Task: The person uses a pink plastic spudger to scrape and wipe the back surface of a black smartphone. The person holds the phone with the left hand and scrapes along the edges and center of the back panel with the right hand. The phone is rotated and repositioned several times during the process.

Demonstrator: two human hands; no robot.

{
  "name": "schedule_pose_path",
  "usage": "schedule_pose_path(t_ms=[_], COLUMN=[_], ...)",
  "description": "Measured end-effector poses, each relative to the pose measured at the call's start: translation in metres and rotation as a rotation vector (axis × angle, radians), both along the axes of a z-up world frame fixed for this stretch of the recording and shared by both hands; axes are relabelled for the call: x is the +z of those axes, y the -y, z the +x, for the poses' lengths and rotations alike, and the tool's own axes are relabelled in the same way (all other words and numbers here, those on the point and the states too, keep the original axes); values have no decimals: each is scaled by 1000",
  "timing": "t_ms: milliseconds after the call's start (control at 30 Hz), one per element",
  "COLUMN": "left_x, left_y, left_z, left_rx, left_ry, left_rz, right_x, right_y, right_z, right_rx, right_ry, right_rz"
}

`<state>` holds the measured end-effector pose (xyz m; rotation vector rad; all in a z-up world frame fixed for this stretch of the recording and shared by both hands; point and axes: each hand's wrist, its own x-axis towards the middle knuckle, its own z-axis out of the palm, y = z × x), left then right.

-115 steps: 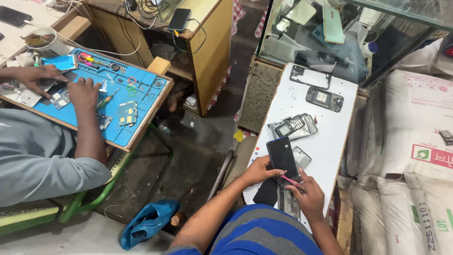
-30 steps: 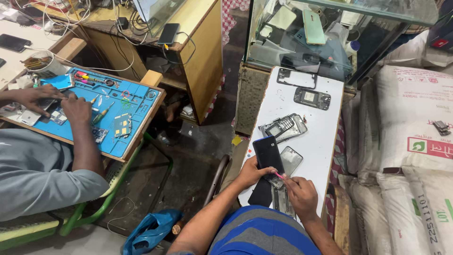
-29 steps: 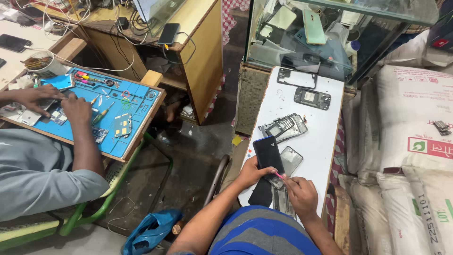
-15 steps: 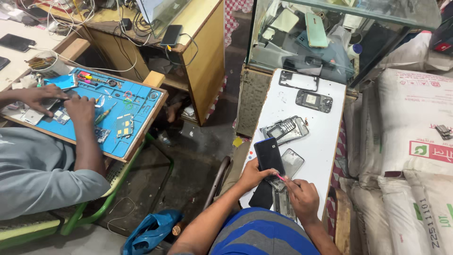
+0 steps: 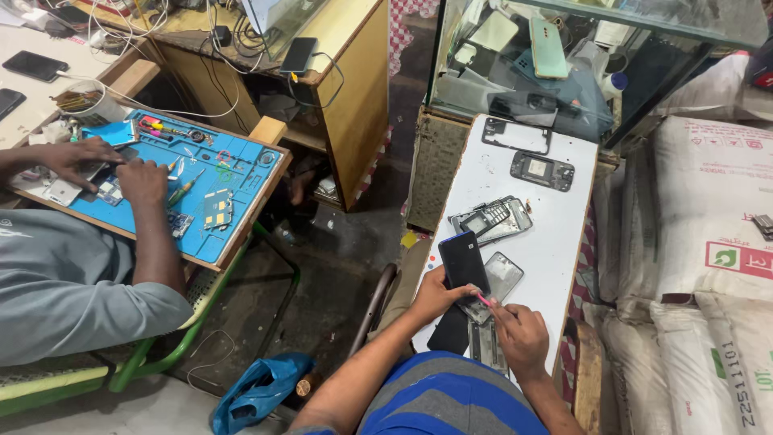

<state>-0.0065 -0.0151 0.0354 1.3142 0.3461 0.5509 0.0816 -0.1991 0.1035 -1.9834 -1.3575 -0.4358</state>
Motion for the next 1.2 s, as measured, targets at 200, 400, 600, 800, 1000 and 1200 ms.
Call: schedule_pose_path(t_ms=[200,400,600,800,1000,1200], left_x=[-2,-5,-6,-11,-13,-8], left_y=[-6,-7,-9,-9,-10,-9], left_z=[-1,-2,-2,-2,-1,-1], left_rx=[-40,-93,-110,-110,-109,-106], left_ry=[-30,-12,-5,6,4,5], left_rz=[-19,-83,-72,-83,-44,-87], right_x=[2,4,6,3,2,5], right_y=[1,0,-1,-1,-1,-3], right_z=[0,-1,0,1,2,1], right_rx=[0,8,36,40,57,67], right_ry=[2,-13,-22,-23,-44,-32], right_rz=[-4,13,22,1,22,31])
